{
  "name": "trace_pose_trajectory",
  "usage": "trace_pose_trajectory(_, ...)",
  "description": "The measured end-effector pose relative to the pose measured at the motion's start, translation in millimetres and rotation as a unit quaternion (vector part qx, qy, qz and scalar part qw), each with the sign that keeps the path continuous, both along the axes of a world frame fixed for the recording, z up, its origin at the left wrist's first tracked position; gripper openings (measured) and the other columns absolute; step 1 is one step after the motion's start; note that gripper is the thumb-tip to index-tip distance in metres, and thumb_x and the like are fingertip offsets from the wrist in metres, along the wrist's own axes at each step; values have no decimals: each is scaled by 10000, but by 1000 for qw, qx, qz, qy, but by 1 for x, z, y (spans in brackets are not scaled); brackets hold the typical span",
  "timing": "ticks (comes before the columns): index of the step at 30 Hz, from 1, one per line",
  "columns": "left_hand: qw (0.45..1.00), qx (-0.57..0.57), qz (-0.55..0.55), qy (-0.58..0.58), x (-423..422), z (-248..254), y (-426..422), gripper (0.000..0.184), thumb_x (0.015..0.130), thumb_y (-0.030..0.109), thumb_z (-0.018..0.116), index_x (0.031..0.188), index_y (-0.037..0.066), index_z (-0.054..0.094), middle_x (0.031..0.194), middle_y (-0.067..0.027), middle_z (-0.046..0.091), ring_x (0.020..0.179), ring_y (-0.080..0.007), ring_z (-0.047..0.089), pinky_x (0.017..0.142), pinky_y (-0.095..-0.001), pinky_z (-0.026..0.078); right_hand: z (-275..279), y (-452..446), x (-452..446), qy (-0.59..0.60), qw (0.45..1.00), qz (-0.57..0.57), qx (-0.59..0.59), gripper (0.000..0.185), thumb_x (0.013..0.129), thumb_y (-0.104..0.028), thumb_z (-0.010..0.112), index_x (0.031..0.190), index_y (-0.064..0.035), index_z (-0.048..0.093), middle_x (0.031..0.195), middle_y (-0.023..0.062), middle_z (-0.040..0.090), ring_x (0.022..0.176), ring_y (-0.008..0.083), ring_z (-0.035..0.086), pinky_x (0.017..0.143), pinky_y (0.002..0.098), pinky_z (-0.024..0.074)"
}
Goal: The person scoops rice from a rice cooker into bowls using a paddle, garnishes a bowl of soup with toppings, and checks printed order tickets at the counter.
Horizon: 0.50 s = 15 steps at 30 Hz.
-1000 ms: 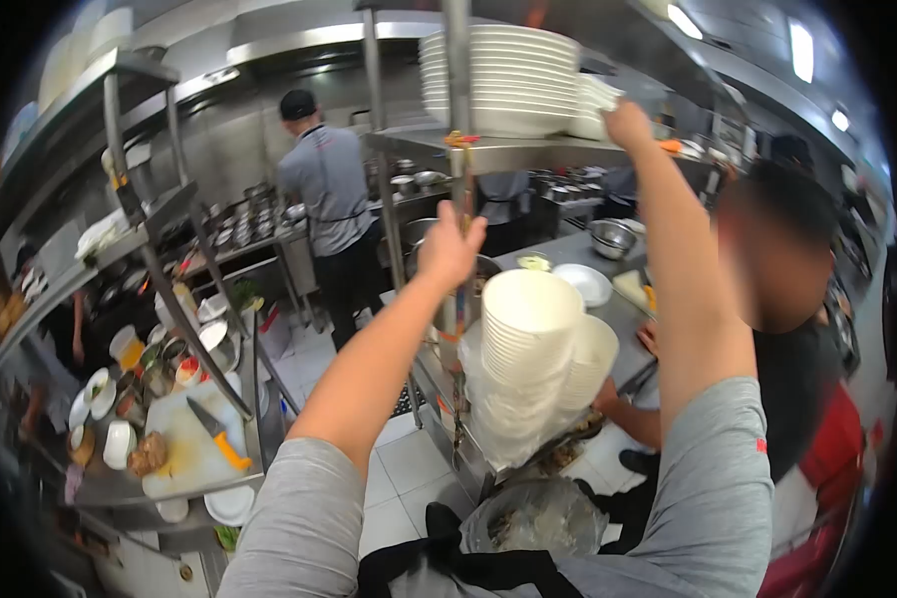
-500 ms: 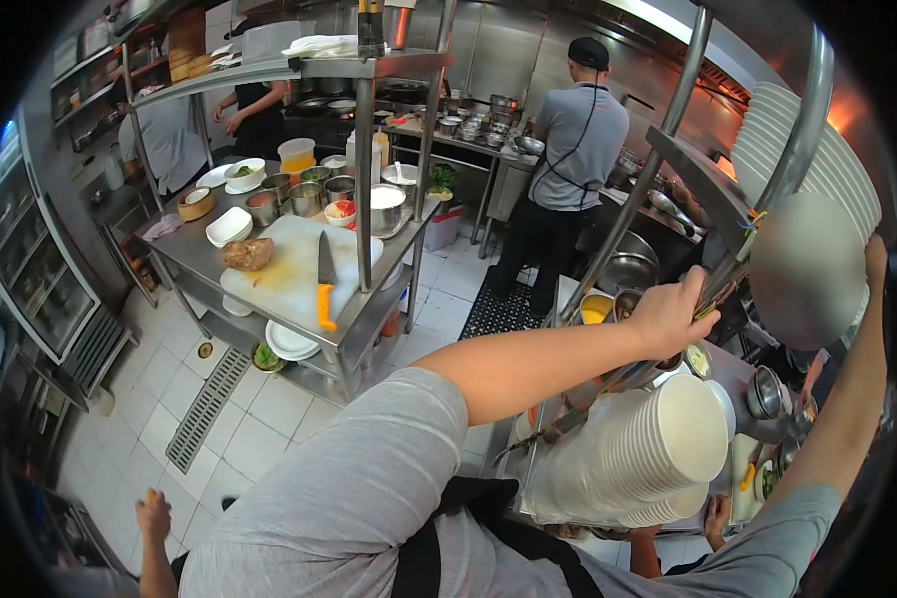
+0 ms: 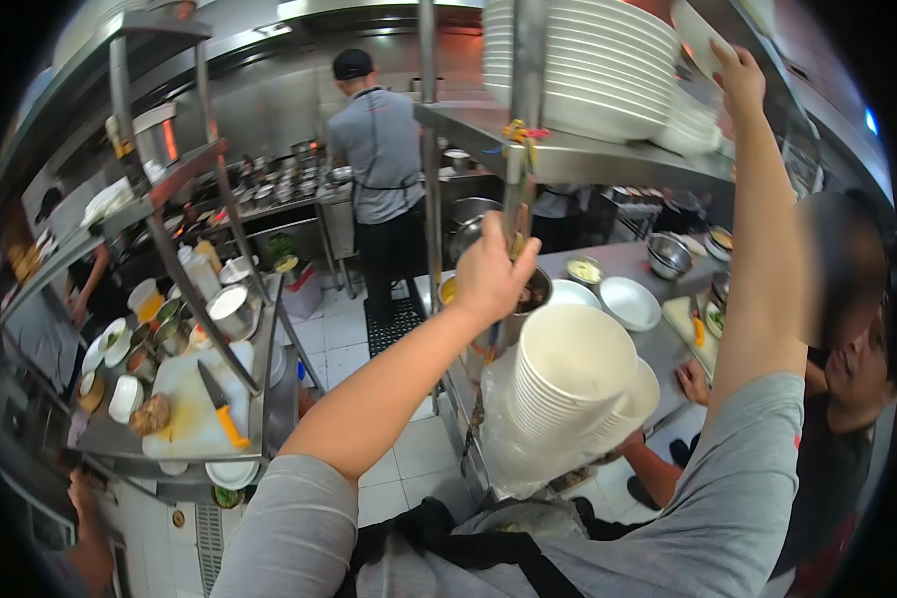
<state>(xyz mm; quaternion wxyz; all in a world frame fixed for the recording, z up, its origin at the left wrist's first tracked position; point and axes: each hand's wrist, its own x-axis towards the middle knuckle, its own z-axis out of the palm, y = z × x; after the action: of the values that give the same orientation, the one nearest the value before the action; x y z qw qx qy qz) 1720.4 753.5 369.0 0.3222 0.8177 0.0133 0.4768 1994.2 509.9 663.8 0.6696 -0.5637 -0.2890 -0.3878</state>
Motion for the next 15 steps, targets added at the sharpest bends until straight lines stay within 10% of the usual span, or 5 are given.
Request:
trace_pose_trajectory(5,998,32,45,42,0,0,1,575,854,434,553,1146,-15,342,772,-283,609,745,-467,599,648,-528,467,-12,-23,-109,-125,989,-61,52,260,800,-160,691,1003,-12,622,796,59,621,634,134,565,455,271,423)
trace_pose_trajectory(10,996,21,27,88,-20,12,-6,520,880,397,539,1140,-26,385,966,-325,587,898,-488,570,752,-518,448,-100,-25,-317,-115,980,126,104,314,827,-156,676,1084,-34,542,879,83,603,726,166,570,572,307,471)
trace_pose_trajectory(15,860,500,72,-77,82,-21,74,387,827,130,492,1212,103,531,971,-259,539,814,-379,531,764,-513,419,-214,-55,-554,3,996,84,26,177,800,-103,701,870,-18,562,799,57,615,692,108,588,623,261,487)
